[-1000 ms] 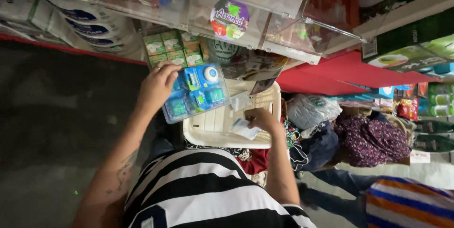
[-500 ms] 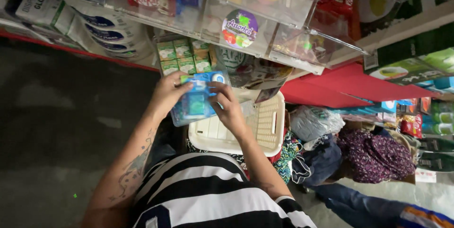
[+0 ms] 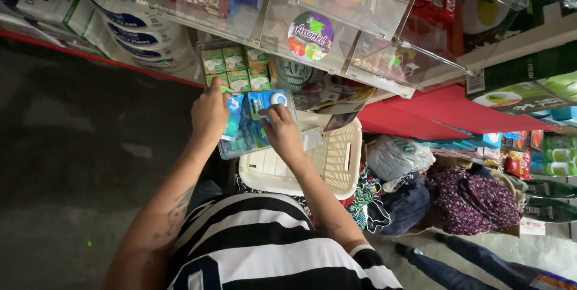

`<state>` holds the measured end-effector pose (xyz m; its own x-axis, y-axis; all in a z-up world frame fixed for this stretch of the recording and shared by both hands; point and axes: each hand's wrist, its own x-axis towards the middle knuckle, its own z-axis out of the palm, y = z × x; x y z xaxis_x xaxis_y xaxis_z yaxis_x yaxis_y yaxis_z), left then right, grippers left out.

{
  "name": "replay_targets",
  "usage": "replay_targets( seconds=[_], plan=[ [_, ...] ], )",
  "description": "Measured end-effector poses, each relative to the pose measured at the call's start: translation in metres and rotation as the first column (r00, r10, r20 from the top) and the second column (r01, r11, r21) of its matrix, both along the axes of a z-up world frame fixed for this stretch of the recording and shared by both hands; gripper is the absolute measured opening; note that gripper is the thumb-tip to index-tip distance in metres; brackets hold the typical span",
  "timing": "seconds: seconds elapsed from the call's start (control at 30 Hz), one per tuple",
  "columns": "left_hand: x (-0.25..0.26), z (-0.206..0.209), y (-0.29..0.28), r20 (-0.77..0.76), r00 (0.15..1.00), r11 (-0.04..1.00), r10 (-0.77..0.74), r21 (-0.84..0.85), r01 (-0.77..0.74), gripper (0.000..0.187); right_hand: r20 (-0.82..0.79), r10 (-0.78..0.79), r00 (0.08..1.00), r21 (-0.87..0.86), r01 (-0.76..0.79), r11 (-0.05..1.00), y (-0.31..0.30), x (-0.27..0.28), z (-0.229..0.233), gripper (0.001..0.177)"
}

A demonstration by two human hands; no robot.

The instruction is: Organizing small packaged goods into a clear plastic tray on a shelf.

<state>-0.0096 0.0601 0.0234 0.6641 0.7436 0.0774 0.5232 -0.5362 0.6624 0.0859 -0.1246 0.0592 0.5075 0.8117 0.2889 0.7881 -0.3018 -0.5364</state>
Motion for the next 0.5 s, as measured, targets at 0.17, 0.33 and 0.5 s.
replay_targets(
  seconds=[0.17, 0.33, 0.5],
  plan=[
    [0.006, 0.001, -0.003, -0.047, 0.999, 0.996, -0.026, -0.082, 0.022, 0.03, 0.075, -0.117, 0.99, -0.141, 0.127, 0.982, 0.036, 0.002, -0.01, 0.043],
    [0.011, -0.025, 0.006, 0.09, 0.994, 0.996, -0.067, -0.05, 0.072, 0.035, 0.043, -0.115, 0.992, -0.114, 0.119, 0.986, 0.036, 0.013, -0.042, 0.04],
    [0.022, -0.038, 0.009, 0.009, 0.986, 0.985, -0.168, 0.028, 0.168, 0.034, 0.051, -0.077, 0.996, -0.05, 0.08, 0.996, 0.035, 0.004, -0.043, 0.033]
  ],
)
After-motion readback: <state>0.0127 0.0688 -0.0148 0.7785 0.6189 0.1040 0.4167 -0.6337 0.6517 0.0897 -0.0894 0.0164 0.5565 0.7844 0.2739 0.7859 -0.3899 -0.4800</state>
